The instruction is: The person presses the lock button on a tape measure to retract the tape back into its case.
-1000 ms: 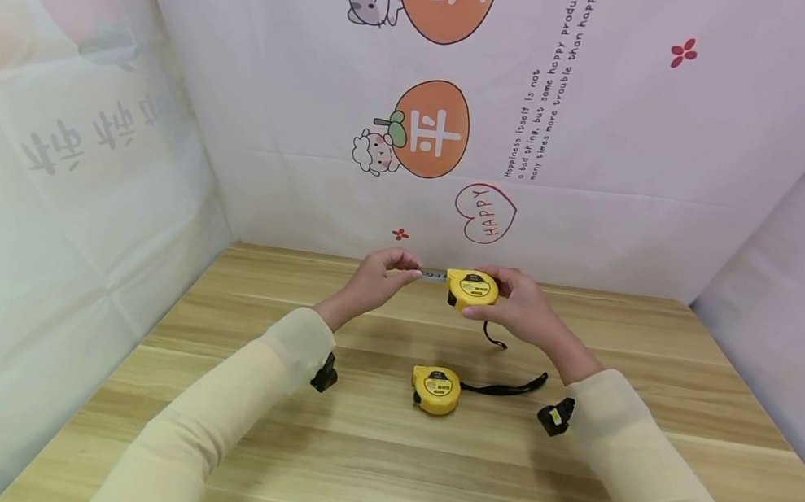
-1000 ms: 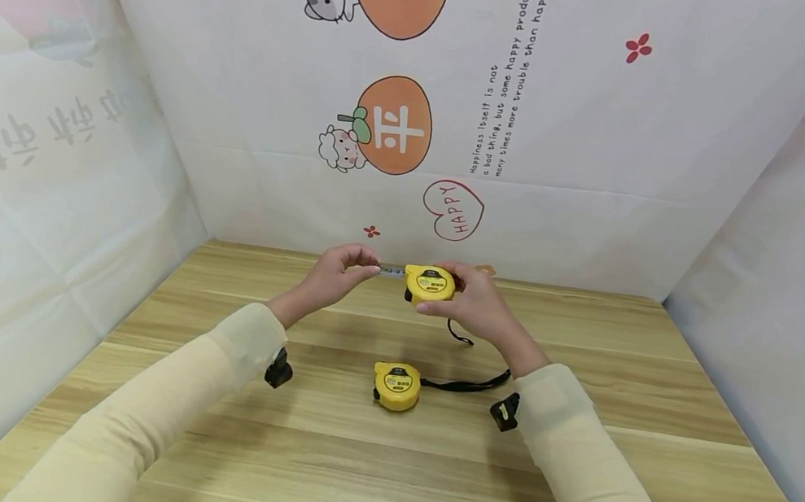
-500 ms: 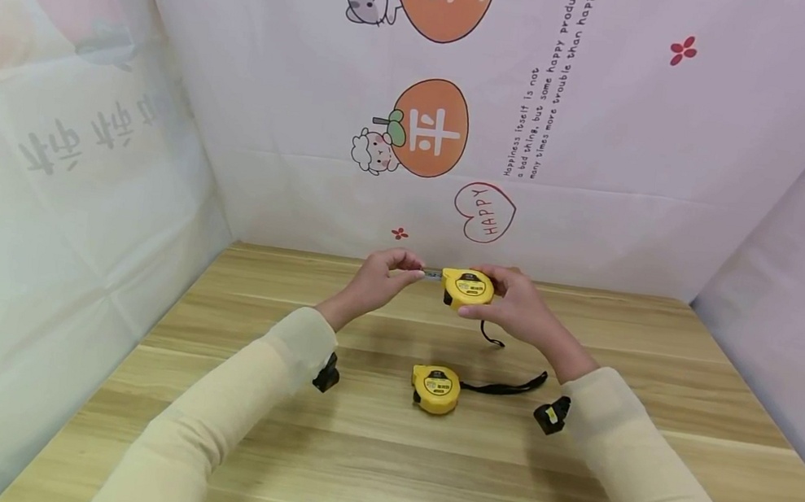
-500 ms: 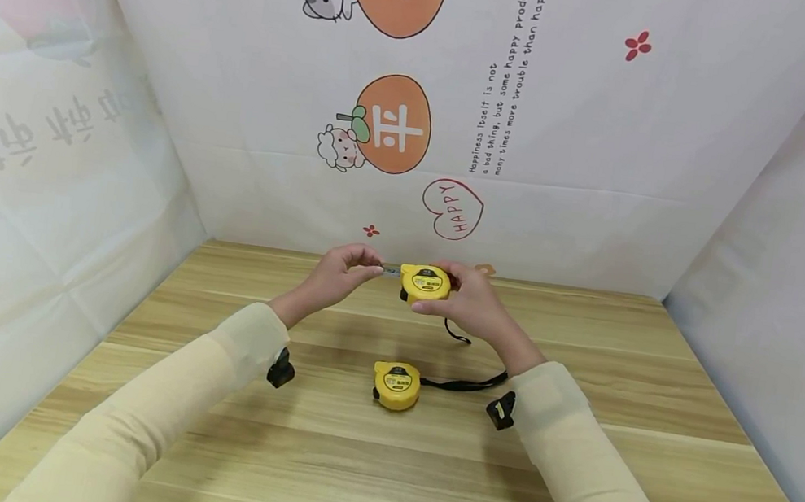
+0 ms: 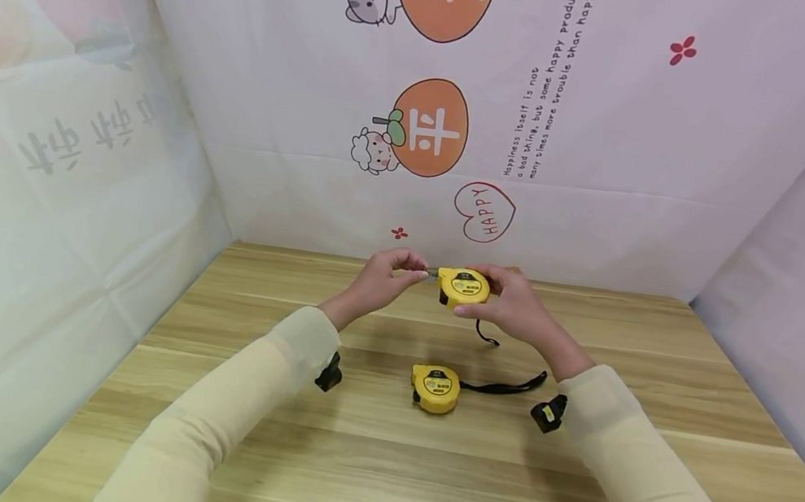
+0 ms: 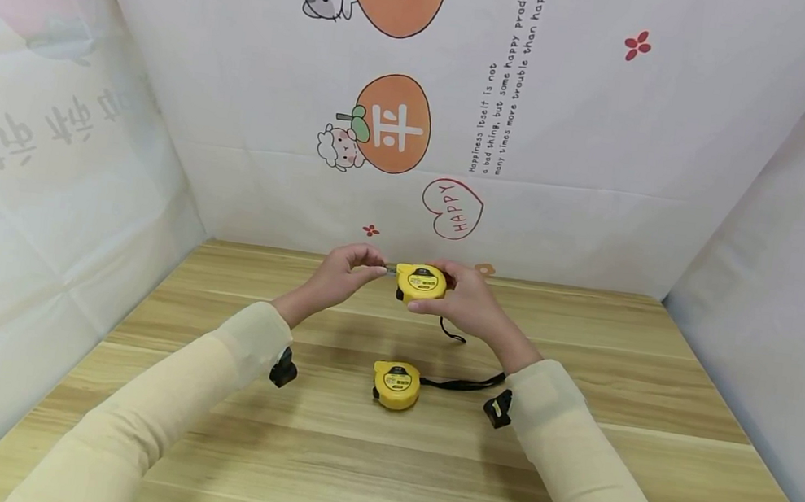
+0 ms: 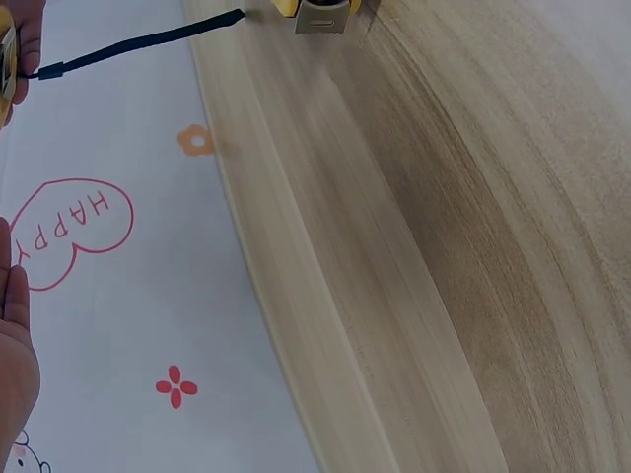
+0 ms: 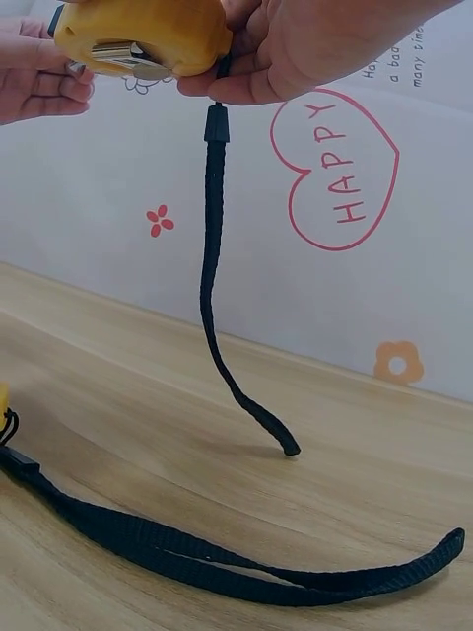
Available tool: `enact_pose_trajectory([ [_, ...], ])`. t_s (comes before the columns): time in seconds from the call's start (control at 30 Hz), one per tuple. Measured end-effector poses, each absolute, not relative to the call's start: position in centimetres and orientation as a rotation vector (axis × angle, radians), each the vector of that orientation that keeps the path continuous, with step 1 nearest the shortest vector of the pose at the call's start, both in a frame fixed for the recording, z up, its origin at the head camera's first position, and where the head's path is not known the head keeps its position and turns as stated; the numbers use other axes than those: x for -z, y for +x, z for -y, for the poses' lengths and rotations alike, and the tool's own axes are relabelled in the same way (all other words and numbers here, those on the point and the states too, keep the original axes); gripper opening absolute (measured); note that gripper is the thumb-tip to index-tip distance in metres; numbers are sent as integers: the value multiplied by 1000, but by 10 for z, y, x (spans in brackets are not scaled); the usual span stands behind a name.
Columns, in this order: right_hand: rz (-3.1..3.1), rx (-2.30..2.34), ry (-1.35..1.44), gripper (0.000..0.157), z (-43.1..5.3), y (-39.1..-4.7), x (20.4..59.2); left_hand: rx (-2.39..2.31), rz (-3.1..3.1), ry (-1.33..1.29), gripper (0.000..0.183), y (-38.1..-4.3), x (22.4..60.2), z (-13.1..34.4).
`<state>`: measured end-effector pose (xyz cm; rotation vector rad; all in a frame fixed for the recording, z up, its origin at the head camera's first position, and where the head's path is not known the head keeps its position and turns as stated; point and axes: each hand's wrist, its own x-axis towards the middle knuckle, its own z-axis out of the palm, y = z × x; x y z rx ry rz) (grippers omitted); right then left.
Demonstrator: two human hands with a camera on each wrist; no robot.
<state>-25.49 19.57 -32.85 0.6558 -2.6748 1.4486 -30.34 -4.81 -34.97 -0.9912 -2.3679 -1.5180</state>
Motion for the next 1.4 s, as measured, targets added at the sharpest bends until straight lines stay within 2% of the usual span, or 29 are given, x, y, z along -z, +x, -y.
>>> enact_pose_trajectory([
  [1.4, 2658, -1490, 669, 74, -190, -256, 330, 1595, 2424, -1010, 14, -303, 348, 43],
])
